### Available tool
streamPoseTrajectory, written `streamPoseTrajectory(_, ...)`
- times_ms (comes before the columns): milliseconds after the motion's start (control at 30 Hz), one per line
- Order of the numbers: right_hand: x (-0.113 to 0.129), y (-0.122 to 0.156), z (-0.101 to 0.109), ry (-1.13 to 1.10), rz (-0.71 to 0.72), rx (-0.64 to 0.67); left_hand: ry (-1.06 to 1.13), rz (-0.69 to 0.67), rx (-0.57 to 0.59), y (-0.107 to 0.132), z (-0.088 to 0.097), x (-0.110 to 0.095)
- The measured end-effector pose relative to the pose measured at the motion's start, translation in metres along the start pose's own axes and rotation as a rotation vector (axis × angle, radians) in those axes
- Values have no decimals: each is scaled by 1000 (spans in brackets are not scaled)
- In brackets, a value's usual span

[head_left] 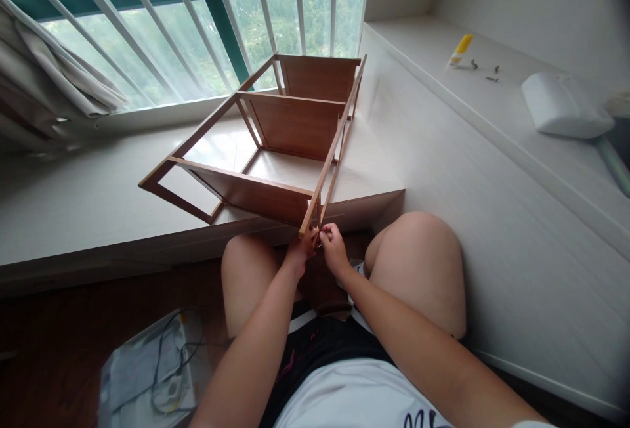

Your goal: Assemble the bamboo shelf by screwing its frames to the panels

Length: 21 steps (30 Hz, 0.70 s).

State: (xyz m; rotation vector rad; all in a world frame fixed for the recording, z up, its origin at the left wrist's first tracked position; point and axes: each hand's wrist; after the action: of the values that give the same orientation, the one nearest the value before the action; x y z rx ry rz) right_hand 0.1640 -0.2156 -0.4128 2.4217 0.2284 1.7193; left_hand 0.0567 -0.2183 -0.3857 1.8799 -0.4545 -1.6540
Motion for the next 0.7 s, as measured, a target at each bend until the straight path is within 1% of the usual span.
streamPoseTrajectory(167,4,0,-3,19,2,-20,1,3,2,0,0,0)
streamPoseTrajectory(500,-3,-8,1,60,17,-5,19,-14,30,-3,1,4)
streamPoseTrajectory(700,-5,-11,-4,-9,-52,-13,6,-1,9,0,1,1)
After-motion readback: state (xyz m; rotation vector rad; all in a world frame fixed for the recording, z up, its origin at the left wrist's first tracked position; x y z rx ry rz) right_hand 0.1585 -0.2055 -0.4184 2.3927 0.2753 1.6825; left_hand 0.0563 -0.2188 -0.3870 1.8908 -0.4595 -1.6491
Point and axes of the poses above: each hand's wrist, its own y-axis away from the middle knuckle, its own z-axis out of the back of the hand, x = y × z, and after that the axes turned 11 degrees about -y, right-handed
